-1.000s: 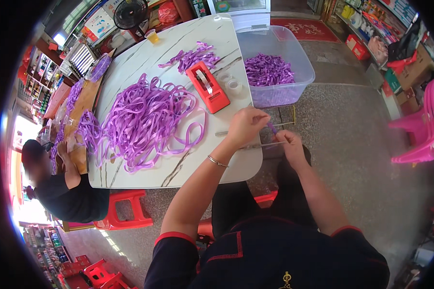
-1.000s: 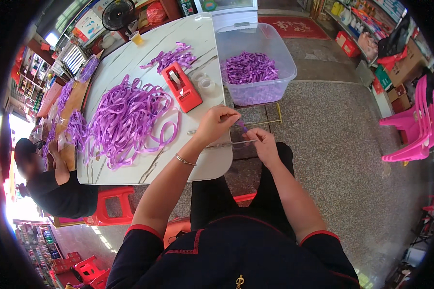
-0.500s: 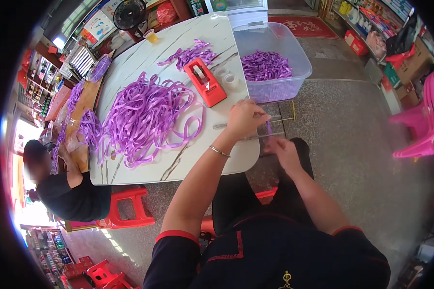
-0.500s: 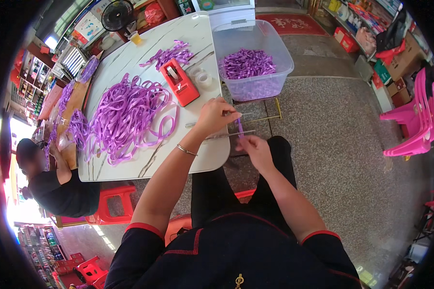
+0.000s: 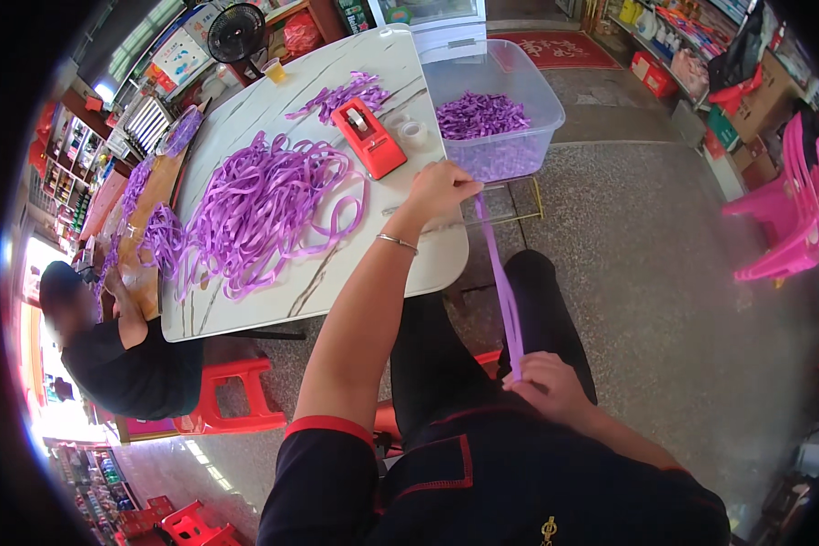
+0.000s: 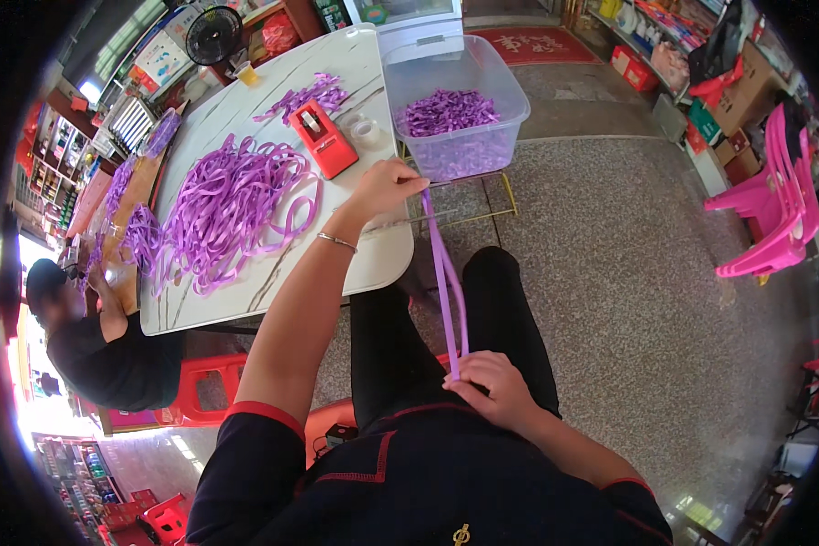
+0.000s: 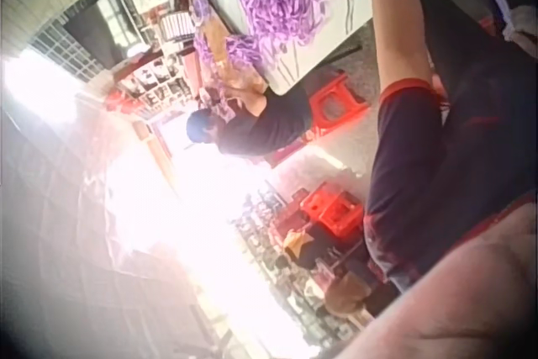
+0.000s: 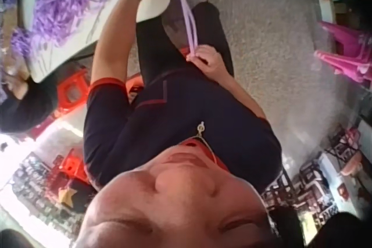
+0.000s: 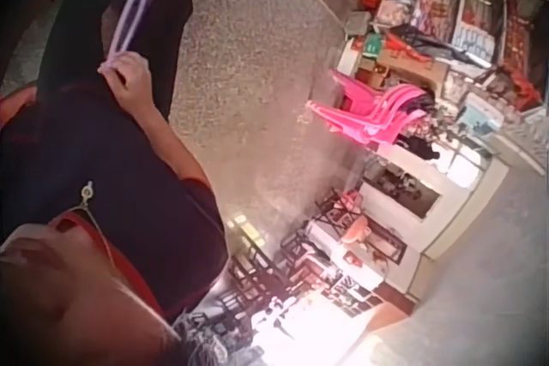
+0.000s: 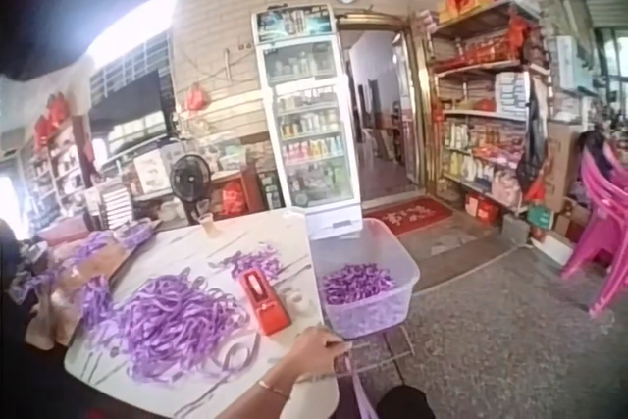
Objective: Folding purple ribbons and securing them with tape.
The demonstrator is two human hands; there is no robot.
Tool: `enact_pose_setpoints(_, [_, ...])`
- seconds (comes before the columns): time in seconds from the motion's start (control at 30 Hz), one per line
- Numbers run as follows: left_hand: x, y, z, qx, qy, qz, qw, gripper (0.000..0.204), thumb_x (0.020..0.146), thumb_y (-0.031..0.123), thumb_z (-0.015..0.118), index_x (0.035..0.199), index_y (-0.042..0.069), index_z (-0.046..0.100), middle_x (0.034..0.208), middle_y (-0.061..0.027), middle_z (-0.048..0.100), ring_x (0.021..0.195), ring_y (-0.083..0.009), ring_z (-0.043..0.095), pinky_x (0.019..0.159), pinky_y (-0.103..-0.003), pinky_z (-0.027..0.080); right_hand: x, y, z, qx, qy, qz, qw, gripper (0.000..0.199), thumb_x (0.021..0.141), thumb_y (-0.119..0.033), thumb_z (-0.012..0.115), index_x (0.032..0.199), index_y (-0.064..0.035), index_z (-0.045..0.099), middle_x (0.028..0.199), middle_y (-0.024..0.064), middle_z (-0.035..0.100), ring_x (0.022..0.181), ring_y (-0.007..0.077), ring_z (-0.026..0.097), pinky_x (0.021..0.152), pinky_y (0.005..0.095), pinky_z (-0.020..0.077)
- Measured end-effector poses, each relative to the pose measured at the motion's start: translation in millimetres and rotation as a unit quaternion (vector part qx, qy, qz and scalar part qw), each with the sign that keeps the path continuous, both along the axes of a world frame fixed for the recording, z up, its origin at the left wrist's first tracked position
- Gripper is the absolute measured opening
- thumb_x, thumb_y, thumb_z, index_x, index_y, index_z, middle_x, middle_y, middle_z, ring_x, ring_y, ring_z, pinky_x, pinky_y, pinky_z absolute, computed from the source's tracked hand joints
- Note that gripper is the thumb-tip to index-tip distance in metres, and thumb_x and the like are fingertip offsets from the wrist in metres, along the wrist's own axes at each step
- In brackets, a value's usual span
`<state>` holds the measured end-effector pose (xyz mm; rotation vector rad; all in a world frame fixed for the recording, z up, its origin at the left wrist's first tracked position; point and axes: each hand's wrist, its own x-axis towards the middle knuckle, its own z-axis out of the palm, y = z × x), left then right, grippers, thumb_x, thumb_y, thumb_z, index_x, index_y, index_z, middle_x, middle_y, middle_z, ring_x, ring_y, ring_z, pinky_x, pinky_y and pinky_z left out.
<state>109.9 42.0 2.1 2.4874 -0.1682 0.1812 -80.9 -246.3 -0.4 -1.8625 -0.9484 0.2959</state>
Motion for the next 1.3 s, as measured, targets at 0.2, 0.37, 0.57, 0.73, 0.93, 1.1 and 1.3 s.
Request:
enact_pose_setpoints(0.2, [-1, 3, -1, 0.019, -0.013, 0.002, 1.000, 0.027, 0.074, 0.037, 0.062, 0.071, 0.011, 0.067, 0.061, -0.0090, 0.059, 0.060, -0.0277, 0.057, 0.056, -0.037, 0.042, -23, -20, 12, -0.014, -0.001, -0.044, 0.999, 0.010, 0.075, -0.013, 0.065, 0.084, -0.0122, 0.070, 0.090, 0.0056, 0.049, 0.092, 0.0195, 0.047, 0.080, 0.0294, 0.0389])
enact_pose_setpoints(0.37, [-3, -4, 9, 0.025, 0.077, 0.009, 0.997, 0.029, 0.077, 0.032, 0.065, 0.081, 0.003, 0.066, 0.073, -0.0123, 0.057, 0.070, -0.0246, 0.056, 0.062, -0.034, 0.042, -28, -22, -10, -0.004, 0.056, -0.056, 0.997, 0.014, 0.075, -0.014, 0.066, 0.089, -0.0125, 0.070, 0.083, 0.0022, 0.047, 0.084, 0.0171, 0.046, 0.074, 0.0276, 0.0386])
enact_pose_setpoints(0.57, [-4, -3, 8, 0.020, 0.072, 0.009, 0.997, 0.028, 0.077, 0.030, 0.065, 0.081, 0.003, 0.066, 0.073, -0.0127, 0.057, 0.067, -0.0234, 0.056, 0.061, -0.033, 0.041, -25, -24, 2, -0.008, 0.067, -0.025, 0.997, 0.018, 0.075, -0.015, 0.066, 0.092, -0.0126, 0.069, 0.079, 0.0021, 0.047, 0.079, 0.0170, 0.048, 0.069, 0.0262, 0.0406])
enact_pose_setpoints(0.73, [-6, -3, 7, 0.013, 0.004, -0.003, 1.000, 0.023, 0.076, 0.027, 0.064, 0.076, 0.003, 0.065, 0.064, -0.0112, 0.056, 0.060, -0.0247, 0.053, 0.056, -0.035, 0.040, 4, -24, 59, 0.041, 0.003, 0.016, 0.999, 0.021, 0.073, -0.016, 0.069, 0.093, -0.0108, 0.069, 0.070, 0.0013, 0.049, 0.068, 0.0156, 0.048, 0.062, 0.0259, 0.0400])
enact_pose_setpoints(0.93, [-4, -7, 12, 0.030, 0.026, 0.007, 0.999, 0.020, 0.075, 0.024, 0.065, 0.070, 0.005, 0.064, 0.062, -0.0117, 0.057, 0.059, -0.0260, 0.056, 0.055, -0.035, 0.042, 97, 5, 131, 0.152, -0.093, 0.109, 0.978, 0.017, 0.074, -0.011, 0.066, 0.090, -0.0082, 0.069, 0.064, 0.0012, 0.047, 0.060, 0.0157, 0.047, 0.052, 0.0276, 0.0370])
enact_pose_setpoints(1.1, [-5, -5, 9, 0.018, 0.061, 0.031, 0.997, 0.014, 0.072, 0.027, 0.064, 0.072, 0.015, 0.070, 0.073, -0.0045, 0.063, 0.079, -0.0283, 0.056, 0.071, -0.044, 0.041, 185, 80, 168, 0.196, -0.012, 0.039, 0.980, 0.023, 0.088, -0.018, 0.050, 0.095, -0.0034, 0.066, 0.063, -0.0038, 0.044, 0.057, 0.0062, 0.037, 0.051, 0.0223, 0.0279])
enact_pose_setpoints(1.3, [-12, -5, 7, 0.030, -0.013, 0.015, 0.999, 0.010, 0.070, 0.018, 0.061, 0.070, 0.009, 0.063, 0.074, -0.0051, 0.055, 0.079, -0.0274, 0.050, 0.069, -0.042, 0.039, 298, 170, 130, 0.227, 0.095, 0.024, 0.969, 0.030, 0.092, -0.026, 0.047, 0.099, -0.0030, 0.065, 0.059, -0.0098, 0.032, 0.054, 0.0014, 0.026, 0.047, 0.0186, 0.0196])
